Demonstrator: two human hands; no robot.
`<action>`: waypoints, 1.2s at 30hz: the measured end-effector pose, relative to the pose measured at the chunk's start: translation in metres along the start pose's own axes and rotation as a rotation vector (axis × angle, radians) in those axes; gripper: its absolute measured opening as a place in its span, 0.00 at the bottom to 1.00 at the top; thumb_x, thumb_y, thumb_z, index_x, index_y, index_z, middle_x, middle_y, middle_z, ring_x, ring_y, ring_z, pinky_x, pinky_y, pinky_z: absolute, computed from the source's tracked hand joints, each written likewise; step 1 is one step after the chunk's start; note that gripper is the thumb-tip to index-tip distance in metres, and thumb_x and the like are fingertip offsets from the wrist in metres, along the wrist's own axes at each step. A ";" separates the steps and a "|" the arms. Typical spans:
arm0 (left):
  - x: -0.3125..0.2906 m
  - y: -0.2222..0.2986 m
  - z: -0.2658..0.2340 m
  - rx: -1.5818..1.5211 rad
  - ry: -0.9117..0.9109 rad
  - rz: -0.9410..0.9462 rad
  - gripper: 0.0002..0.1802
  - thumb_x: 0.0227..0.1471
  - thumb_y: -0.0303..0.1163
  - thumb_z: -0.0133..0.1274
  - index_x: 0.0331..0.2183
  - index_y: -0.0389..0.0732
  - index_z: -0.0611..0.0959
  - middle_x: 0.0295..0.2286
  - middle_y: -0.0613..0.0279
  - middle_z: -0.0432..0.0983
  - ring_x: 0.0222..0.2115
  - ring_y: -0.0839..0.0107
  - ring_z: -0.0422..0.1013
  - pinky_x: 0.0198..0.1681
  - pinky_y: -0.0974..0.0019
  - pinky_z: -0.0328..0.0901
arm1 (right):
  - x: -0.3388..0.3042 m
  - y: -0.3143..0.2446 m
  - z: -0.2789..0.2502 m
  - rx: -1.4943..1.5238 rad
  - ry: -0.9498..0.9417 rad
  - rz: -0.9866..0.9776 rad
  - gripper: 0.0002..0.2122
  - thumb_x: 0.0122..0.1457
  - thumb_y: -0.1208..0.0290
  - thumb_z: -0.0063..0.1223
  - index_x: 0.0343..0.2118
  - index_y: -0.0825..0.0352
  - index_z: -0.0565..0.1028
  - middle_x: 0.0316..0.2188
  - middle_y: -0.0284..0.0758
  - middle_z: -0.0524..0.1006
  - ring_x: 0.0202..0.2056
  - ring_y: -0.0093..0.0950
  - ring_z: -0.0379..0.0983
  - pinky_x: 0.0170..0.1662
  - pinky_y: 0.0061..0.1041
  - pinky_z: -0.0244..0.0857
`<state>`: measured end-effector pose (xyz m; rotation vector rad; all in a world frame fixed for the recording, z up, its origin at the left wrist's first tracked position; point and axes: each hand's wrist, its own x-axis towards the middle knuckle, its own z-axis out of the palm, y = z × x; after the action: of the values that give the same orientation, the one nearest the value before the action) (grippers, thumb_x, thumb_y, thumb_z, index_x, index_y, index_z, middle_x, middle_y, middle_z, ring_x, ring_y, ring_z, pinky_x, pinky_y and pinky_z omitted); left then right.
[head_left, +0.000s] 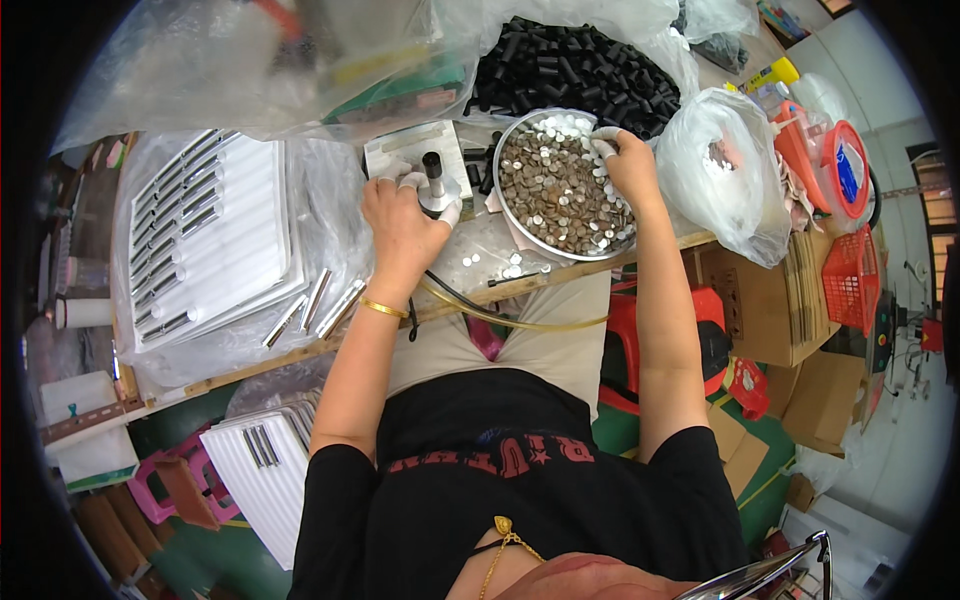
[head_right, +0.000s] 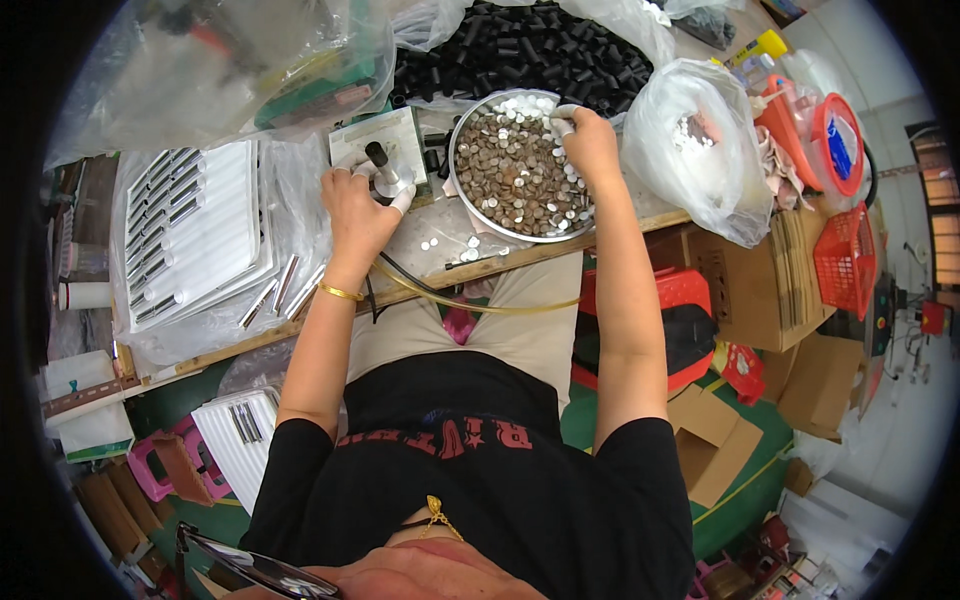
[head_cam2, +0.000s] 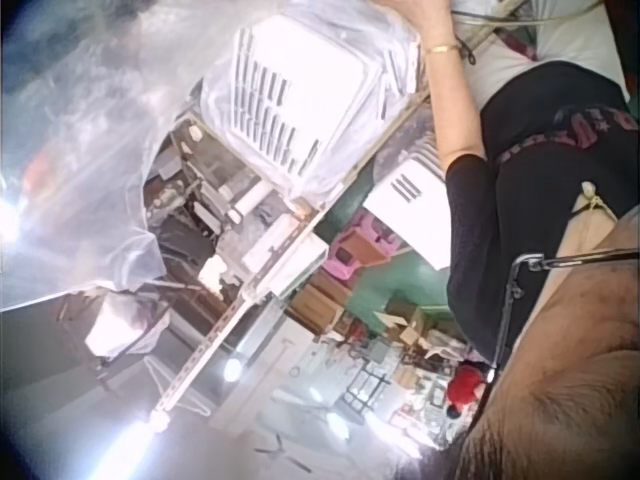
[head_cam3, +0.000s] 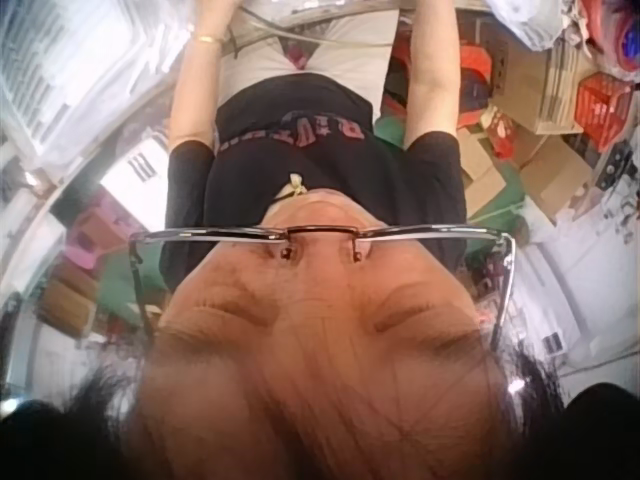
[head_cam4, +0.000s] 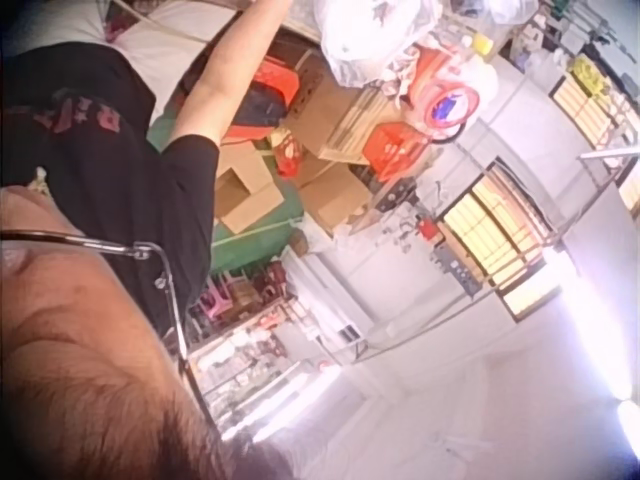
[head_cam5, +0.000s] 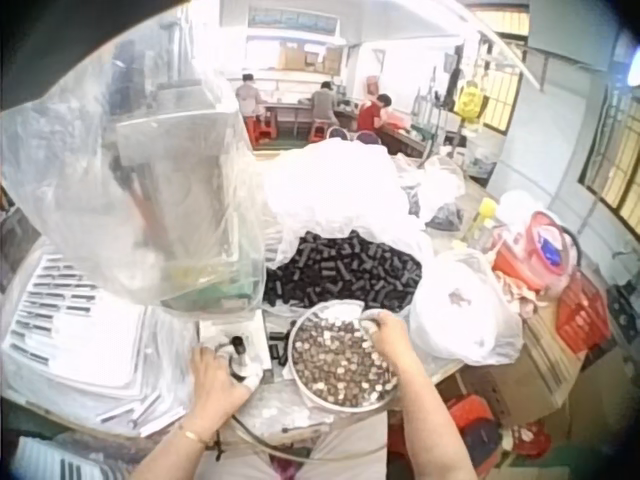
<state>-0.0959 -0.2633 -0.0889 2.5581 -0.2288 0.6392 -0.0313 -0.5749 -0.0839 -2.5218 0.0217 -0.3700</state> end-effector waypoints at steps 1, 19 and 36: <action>0.001 0.001 -0.001 0.010 -0.015 -0.011 0.24 0.32 0.41 0.64 0.33 0.35 0.81 0.41 0.54 0.70 0.44 0.53 0.60 0.49 0.53 0.55 | 0.003 0.003 -0.002 0.124 -0.031 0.087 0.08 0.52 0.72 0.56 0.35 0.66 0.79 0.30 0.40 0.79 0.32 0.31 0.76 0.38 0.25 0.67; 0.004 0.002 -0.003 0.005 0.051 0.047 0.24 0.34 0.43 0.64 0.28 0.32 0.81 0.34 0.48 0.72 0.41 0.51 0.61 0.49 0.55 0.57 | 0.013 -0.035 0.007 -0.185 -0.118 0.062 0.09 0.46 0.66 0.59 0.32 0.57 0.81 0.29 0.43 0.79 0.34 0.41 0.75 0.40 0.35 0.68; 0.004 0.003 -0.004 0.009 0.031 0.041 0.28 0.34 0.43 0.64 0.34 0.30 0.81 0.36 0.46 0.71 0.43 0.50 0.60 0.50 0.54 0.55 | 0.012 -0.032 0.020 -0.384 -0.088 -0.167 0.10 0.47 0.76 0.49 0.31 0.60 0.80 0.33 0.41 0.77 0.35 0.39 0.75 0.38 0.36 0.68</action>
<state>-0.0949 -0.2639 -0.0831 2.5554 -0.2693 0.6967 -0.0165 -0.5385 -0.0788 -2.9283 -0.1689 -0.3475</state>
